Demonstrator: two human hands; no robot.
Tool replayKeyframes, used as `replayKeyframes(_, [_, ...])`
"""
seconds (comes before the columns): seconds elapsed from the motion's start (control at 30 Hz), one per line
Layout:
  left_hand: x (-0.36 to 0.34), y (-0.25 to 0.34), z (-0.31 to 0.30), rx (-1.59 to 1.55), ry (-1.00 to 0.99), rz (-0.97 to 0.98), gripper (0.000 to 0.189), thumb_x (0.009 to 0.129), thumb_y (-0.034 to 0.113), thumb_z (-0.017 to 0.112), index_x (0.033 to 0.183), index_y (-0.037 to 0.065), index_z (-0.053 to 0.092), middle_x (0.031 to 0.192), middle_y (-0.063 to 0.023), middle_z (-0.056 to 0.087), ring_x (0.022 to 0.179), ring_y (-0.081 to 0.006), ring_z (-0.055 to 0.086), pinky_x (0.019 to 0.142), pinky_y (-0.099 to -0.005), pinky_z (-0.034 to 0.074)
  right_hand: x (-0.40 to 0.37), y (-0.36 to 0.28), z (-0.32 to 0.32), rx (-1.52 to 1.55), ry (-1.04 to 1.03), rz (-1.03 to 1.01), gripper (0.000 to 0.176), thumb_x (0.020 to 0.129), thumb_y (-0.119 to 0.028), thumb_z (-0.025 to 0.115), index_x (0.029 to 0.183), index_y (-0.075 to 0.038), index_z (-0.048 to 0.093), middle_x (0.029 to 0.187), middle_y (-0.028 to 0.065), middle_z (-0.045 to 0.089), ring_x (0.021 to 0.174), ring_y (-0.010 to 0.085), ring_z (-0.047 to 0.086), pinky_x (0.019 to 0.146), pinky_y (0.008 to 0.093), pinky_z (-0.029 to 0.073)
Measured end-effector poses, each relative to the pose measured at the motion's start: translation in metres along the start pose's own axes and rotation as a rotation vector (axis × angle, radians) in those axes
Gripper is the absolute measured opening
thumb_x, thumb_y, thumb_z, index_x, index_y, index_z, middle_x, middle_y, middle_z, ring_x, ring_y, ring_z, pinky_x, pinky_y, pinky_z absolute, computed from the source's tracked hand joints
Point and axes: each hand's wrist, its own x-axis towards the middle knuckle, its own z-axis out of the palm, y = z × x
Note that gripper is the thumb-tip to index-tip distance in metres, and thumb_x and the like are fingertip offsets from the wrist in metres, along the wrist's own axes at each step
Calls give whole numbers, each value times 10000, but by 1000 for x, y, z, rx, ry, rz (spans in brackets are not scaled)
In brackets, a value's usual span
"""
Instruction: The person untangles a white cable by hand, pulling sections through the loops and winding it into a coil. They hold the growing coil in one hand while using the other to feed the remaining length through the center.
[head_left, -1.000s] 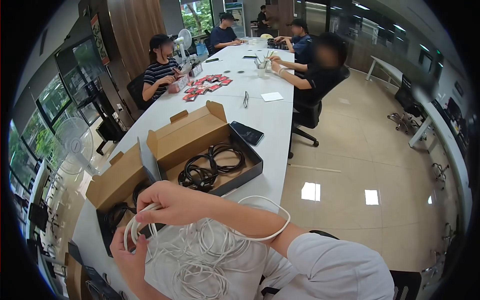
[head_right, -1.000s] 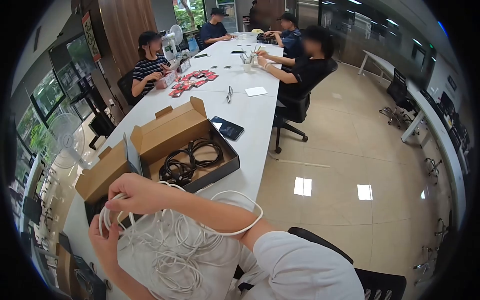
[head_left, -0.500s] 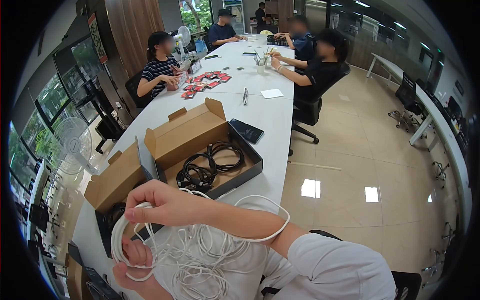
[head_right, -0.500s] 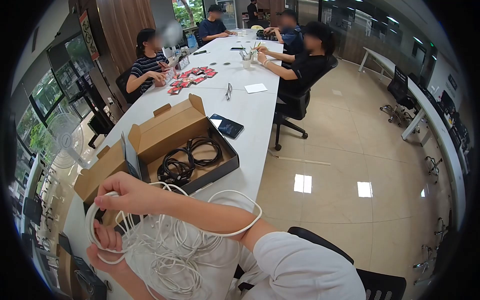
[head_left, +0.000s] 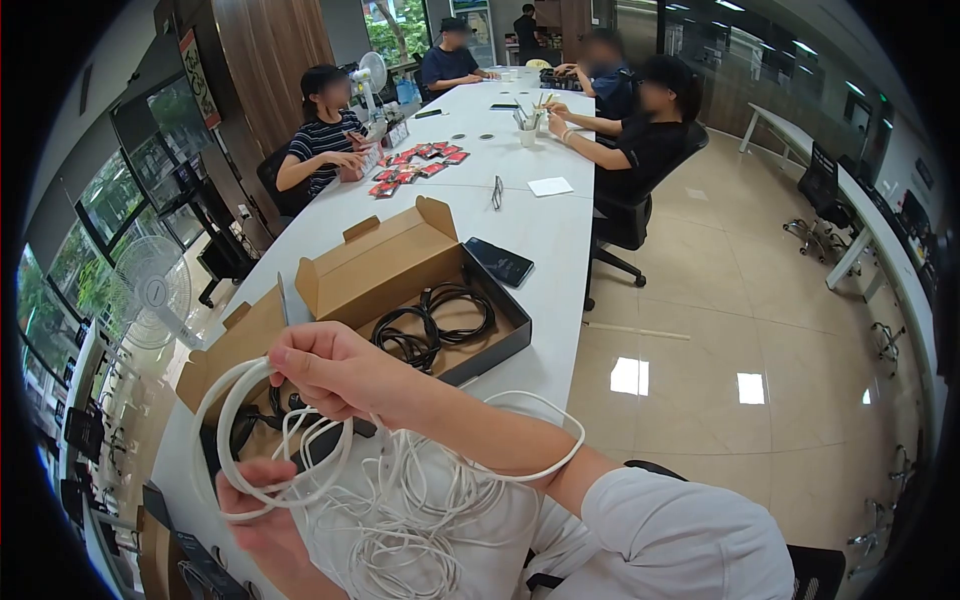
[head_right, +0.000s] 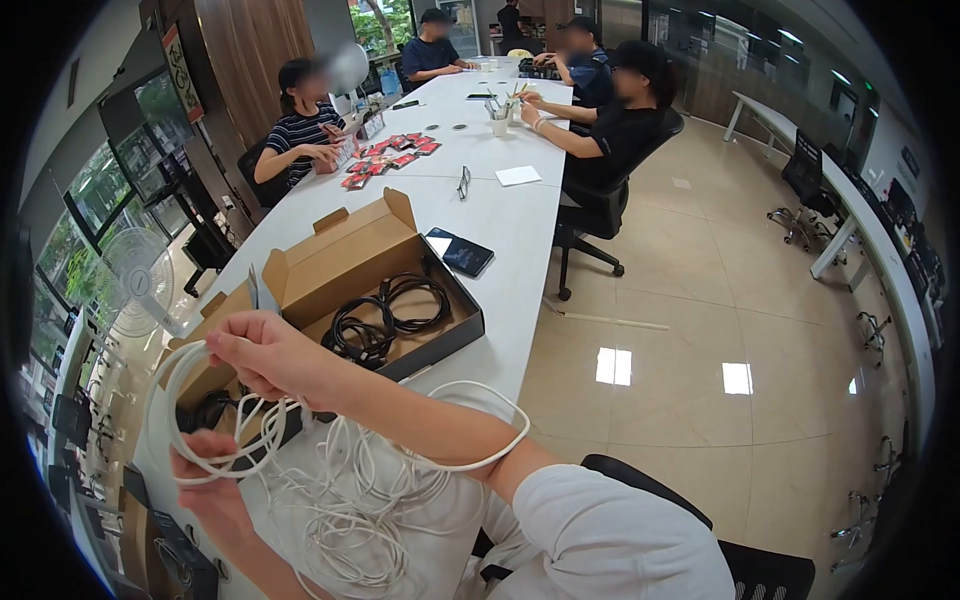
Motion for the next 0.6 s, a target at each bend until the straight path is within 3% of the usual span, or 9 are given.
replayKeyframes(0.13, [2,20,-8,22,27,115,859,843,651,509,1381,2,343,1303,-158,501,1173,-286,519,998,-378,405,0,-2,4,-190,9,-6,269,963,-307,544,886,-51,572,587,-80,436,428,-2,278,382,183,193])
replayKeyframes(0.27, [-4,21,-16,247,337,-108,674,914,564,442,1339,42,405,1263,-158,523,1120,-260,545,921,-379,455,-2,-3,6,-261,-32,-23,246,954,-296,561,889,-61,593,651,-75,517,473,-17,333,407,169,234])
replayKeyframes(0.3, [-3,18,-9,250,336,-12,575,942,502,415,1273,36,471,1181,-178,575,1056,-254,585,859,-351,481,-2,-3,7,-285,-33,-48,240,953,-289,562,892,-60,594,658,-76,523,485,-18,339,415,168,241])
replayKeyframes(0.4, [-3,10,-3,452,403,110,529,963,471,386,1242,32,483,1185,-181,573,1060,-251,584,841,-342,478,-2,-3,8,-351,-16,-105,223,950,-271,568,905,-54,598,678,-78,538,514,-23,353,435,164,256])
replayKeyframes(0.43, [-1,12,-3,273,374,163,507,977,450,367,1227,24,484,1155,-173,578,1034,-236,579,825,-329,469,-2,-3,7,-366,2,-109,220,949,-265,570,911,-50,600,683,-79,542,520,-25,354,440,162,259])
replayKeyframes(0.53, [0,25,13,209,547,283,548,968,513,354,1146,17,503,904,-124,599,832,-205,585,729,-325,464,-1,-1,3,-410,53,-160,201,946,-241,574,923,-45,607,670,-88,525,529,-29,351,448,159,259])
replayKeyframes(0.6, [-6,26,4,169,297,317,527,964,491,403,1163,16,516,787,-65,525,713,-159,504,670,-280,403,1,-1,3,-457,65,-188,188,943,-228,577,929,-43,613,650,-95,504,528,-31,347,448,161,254])
